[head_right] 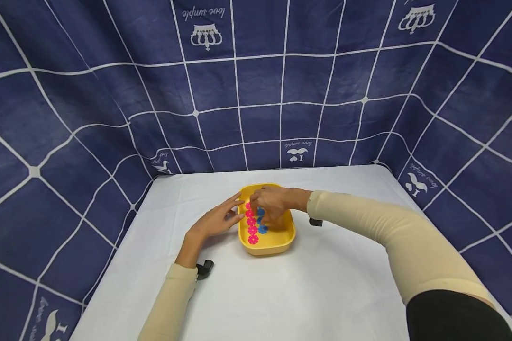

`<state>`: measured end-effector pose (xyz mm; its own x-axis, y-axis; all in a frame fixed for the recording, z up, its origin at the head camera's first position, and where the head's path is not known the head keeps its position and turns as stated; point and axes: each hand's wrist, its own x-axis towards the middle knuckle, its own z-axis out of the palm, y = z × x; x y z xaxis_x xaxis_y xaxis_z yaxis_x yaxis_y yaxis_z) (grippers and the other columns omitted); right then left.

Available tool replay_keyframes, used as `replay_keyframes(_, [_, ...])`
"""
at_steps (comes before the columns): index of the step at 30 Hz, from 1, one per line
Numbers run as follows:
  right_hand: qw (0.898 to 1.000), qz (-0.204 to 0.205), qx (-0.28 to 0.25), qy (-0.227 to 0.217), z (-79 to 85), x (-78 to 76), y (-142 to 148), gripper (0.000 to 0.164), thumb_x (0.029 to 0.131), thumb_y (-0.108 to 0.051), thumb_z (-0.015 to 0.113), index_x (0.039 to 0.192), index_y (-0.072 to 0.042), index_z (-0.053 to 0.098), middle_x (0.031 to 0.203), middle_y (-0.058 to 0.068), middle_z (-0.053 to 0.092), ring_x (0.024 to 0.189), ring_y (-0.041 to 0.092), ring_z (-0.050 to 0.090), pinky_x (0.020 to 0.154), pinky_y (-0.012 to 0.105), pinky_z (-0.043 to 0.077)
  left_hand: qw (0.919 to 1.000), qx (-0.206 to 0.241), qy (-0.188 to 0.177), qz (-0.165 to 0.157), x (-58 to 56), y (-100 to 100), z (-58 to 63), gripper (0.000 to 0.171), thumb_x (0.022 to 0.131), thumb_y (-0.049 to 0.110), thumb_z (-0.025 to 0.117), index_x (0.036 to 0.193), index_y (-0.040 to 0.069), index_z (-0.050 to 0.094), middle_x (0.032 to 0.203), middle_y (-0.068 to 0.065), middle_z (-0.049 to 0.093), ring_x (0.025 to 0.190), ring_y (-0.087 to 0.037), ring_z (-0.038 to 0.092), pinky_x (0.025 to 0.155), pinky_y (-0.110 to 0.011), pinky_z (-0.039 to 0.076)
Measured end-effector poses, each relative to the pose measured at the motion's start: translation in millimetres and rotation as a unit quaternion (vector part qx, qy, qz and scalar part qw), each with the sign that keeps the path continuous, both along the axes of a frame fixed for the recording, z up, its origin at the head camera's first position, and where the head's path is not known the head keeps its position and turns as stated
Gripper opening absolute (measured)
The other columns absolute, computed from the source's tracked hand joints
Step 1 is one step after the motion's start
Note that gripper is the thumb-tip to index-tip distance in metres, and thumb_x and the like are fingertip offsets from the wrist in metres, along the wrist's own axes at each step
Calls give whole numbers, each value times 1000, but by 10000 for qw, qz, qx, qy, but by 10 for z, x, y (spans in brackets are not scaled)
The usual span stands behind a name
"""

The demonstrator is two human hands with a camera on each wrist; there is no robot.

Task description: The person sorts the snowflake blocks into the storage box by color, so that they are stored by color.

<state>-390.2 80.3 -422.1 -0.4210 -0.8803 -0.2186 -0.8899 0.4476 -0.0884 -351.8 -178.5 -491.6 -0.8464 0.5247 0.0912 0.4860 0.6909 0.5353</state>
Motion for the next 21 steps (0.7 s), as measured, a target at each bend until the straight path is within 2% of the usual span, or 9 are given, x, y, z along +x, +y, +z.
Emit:
replay_keyframes(12, [9968, 152, -532, 573, 268, -3, 8, 32, 92, -41, 82, 116, -19, 78, 129, 1, 73, 125, 23, 63, 108, 48, 48, 9999, 61, -87, 84, -6, -12, 33, 58, 107, 52, 63, 159, 28, 55, 177, 17, 26, 122, -17, 68, 105, -53, 54])
replay_keyframes(17, [9959, 57, -702, 567, 322, 31, 15, 31, 91, -38, 84, 115, -20, 79, 129, 1, 74, 125, 23, 63, 108, 48, 48, 9999, 87, -61, 77, -13, -5, 5, 57, 107, 52, 63, 158, 28, 56, 176, 18, 25, 121, -17, 68, 103, -52, 55])
replay_keyframes(21, [9967, -74, -672, 458, 291, 73, 59, 32, 92, -39, 82, 118, -20, 79, 130, 1, 74, 127, 23, 63, 113, 50, 46, 9999, 80, -83, 49, -1, 9, -16, 57, 107, 52, 62, 158, 29, 55, 177, 18, 25, 122, -18, 68, 104, -53, 55])
